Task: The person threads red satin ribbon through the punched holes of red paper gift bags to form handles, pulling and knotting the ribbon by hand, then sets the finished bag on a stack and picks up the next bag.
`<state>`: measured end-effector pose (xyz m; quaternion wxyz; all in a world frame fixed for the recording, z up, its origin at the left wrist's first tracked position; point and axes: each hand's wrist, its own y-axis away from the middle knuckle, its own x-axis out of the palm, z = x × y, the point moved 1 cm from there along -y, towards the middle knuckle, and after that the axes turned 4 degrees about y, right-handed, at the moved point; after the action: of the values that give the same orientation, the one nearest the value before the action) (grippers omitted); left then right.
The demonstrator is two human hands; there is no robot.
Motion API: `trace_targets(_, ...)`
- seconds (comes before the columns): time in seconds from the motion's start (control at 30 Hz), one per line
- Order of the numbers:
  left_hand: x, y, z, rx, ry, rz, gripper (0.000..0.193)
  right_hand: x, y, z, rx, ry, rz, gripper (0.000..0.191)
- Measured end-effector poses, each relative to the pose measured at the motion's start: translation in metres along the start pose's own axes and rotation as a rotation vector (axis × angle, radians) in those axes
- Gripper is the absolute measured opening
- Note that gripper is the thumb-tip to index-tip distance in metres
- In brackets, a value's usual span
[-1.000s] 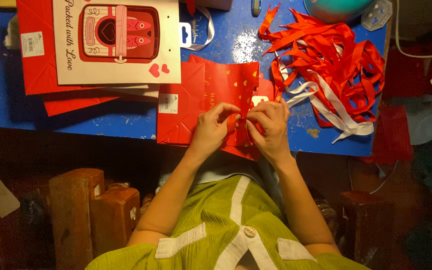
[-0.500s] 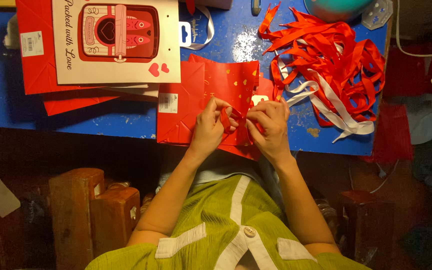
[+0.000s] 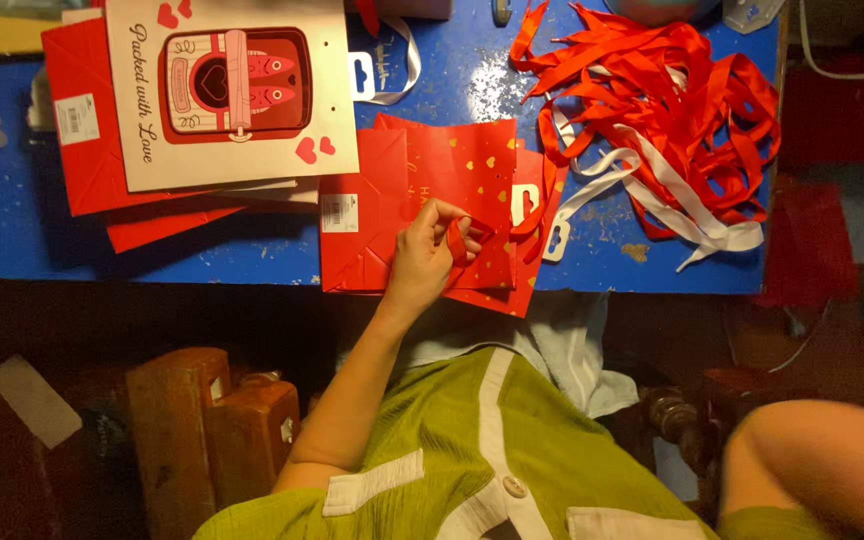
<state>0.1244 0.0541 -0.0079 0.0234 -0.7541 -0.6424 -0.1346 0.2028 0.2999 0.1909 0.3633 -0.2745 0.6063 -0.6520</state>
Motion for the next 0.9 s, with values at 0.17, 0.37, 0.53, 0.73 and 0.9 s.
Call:
trace_targets(0.17,0.003,0.006,-0.001,0.023,-0.015,0.014,0.012,0.017,0.014,-0.029,0.309,0.203,0.238,0.024)
trace_targets(0.37,0.001,0.009,0.007,-0.03,0.037,0.007,0.011,0.011,0.005,-0.042,0.616,0.406,0.633,0.026)
trace_targets(0.53,-0.001,0.005,0.013,-0.019,0.056,0.001,0.011,0.017,0.009,-0.072,0.656,0.417,0.714,0.027)
trace_targets(0.73,-0.001,0.007,0.017,-0.025,0.055,0.017,0.012,0.008,0.013,-0.085,0.679,0.415,0.765,0.029)
trace_targets(0.9,0.001,0.006,0.016,-0.031,0.044,0.008,0.012,0.005,0.013,-0.097,0.689,0.403,0.803,0.03)
